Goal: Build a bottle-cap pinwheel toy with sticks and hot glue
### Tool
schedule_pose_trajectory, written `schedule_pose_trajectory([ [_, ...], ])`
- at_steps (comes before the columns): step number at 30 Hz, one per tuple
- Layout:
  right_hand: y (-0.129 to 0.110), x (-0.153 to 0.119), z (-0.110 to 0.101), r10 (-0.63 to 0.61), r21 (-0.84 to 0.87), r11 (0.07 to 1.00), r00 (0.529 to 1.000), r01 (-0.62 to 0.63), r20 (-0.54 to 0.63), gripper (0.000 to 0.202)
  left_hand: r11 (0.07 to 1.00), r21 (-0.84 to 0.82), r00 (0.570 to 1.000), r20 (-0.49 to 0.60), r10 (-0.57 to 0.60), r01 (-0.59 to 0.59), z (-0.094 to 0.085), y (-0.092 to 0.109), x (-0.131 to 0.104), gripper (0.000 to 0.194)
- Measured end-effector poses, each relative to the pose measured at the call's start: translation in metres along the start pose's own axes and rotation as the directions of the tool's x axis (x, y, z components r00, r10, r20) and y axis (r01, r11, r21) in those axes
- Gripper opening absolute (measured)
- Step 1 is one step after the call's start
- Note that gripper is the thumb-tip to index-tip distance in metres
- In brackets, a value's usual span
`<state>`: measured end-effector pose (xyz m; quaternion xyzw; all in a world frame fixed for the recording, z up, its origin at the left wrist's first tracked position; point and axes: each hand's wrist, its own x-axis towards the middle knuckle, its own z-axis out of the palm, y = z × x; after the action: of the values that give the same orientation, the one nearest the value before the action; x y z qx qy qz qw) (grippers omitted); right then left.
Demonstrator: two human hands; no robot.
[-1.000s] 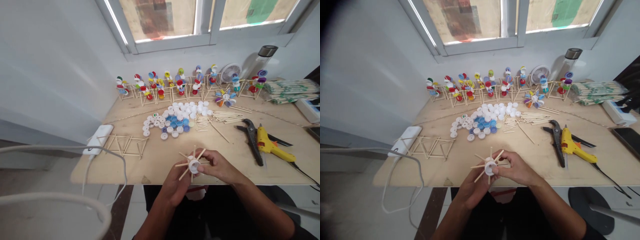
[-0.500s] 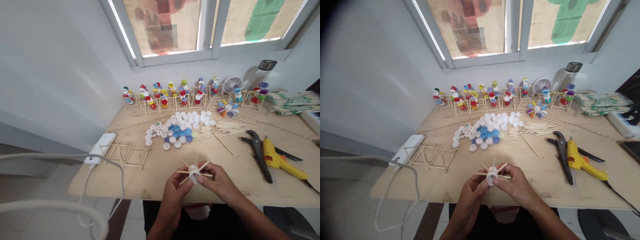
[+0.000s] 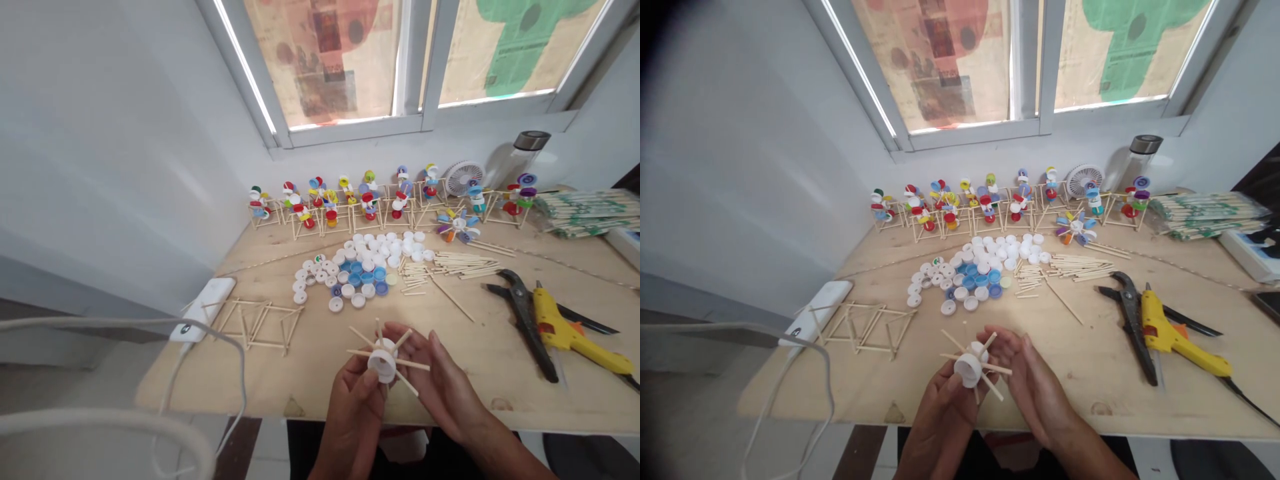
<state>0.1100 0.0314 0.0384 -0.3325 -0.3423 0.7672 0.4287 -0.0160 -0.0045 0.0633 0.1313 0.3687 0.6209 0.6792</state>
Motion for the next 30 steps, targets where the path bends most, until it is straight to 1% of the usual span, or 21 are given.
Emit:
schedule_pose_trajectory([
  [2,0.010,0.000,0.010,0.061,0.142,0.988,0.998,-0.063,0.014,0.055,0.998,-0.058,1.000,0.021,-0.004,0.005,0.002,-0.002,0.000,0.033],
  [4,0.021,-0.001,0.018,0.096,0.216,0.972,0.995,-0.095,0.008,0.051,0.995,-0.100,0.999,0.033,-0.001,0.004,0.003,-0.004,0.001,0.029],
  [5,0.026,-0.003,0.020,0.105,0.235,0.966,0.994,-0.105,0.014,0.050,0.994,-0.111,0.999,0.042,0.001,0.004,0.003,-0.004,0.001,0.028],
  [7,0.035,-0.008,0.023,0.140,0.243,0.958,0.987,-0.155,0.077,0.052,0.994,-0.113,0.998,0.064,0.013,-0.005,0.002,-0.004,0.001,0.029],
  [10,0.044,-0.016,0.022,0.230,0.208,0.941,0.955,-0.268,0.190,0.058,0.996,-0.076,0.995,0.084,0.044,-0.038,0.000,-0.004,0.002,0.033],
  [12,0.048,-0.020,0.019,0.270,0.104,0.950,0.942,-0.294,0.201,0.058,0.996,-0.029,0.993,0.076,0.089,-0.087,-0.003,-0.003,0.002,0.036],
  [14,0.049,-0.023,0.016,0.278,-0.113,0.959,0.940,-0.259,0.197,0.056,0.989,0.015,0.987,0.062,0.146,-0.147,-0.005,-0.002,0.002,0.037],
  [16,0.043,-0.025,0.013,0.263,-0.353,0.918,0.942,-0.179,0.208,0.054,0.982,0.035,0.982,0.050,0.183,-0.185,-0.009,0.001,0.003,0.036],
  [17,0.037,-0.027,0.011,0.258,-0.444,0.885,0.941,-0.139,0.219,0.053,0.982,0.032,0.982,0.047,0.185,-0.187,-0.011,0.003,0.004,0.034],
  [19,0.018,-0.032,0.008,0.256,-0.554,0.828,0.936,-0.084,0.241,0.052,0.985,0.011,0.984,0.044,0.171,-0.171,-0.016,0.007,0.007,0.032],
  [21,-0.007,-0.039,0.002,0.284,-0.623,0.779,0.928,-0.076,0.242,0.051,0.987,-0.020,0.986,0.030,0.162,-0.161,-0.023,0.011,0.011,0.031],
  [23,-0.031,-0.045,-0.006,0.281,-0.676,0.732,0.940,-0.079,0.195,0.050,0.987,-0.057,0.988,0.004,0.152,-0.151,-0.031,0.014,0.018,0.030],
  [25,-0.051,-0.047,-0.019,0.263,-0.745,0.664,0.952,-0.063,0.154,0.049,0.986,-0.100,0.991,-0.014,0.130,-0.131,-0.039,0.014,0.024,0.030],
  [26,-0.058,-0.045,-0.026,0.230,-0.796,0.604,0.964,-0.032,0.135,0.047,0.985,-0.122,0.993,-0.014,0.119,-0.120,-0.043,0.013,0.027,0.029],
  [27,-0.063,-0.040,-0.034,0.182,-0.855,0.519,0.976,0.010,0.121,0.045,0.984,-0.143,0.994,-0.008,0.107,-0.108,-0.046,0.012,0.029,0.029],
  [28,-0.066,-0.034,-0.041,0.109,-0.912,0.406,0.988,0.060,0.113,0.040,0.982,-0.162,0.995,0.002,0.096,-0.095,-0.048,0.010,0.031,0.028],
  [30,-0.068,-0.014,-0.053,-0.070,-0.981,0.145,0.991,0.127,0.118,0.030,0.979,-0.192,0.997,0.032,0.076,-0.068,-0.051,0.007,0.033,0.027],
])
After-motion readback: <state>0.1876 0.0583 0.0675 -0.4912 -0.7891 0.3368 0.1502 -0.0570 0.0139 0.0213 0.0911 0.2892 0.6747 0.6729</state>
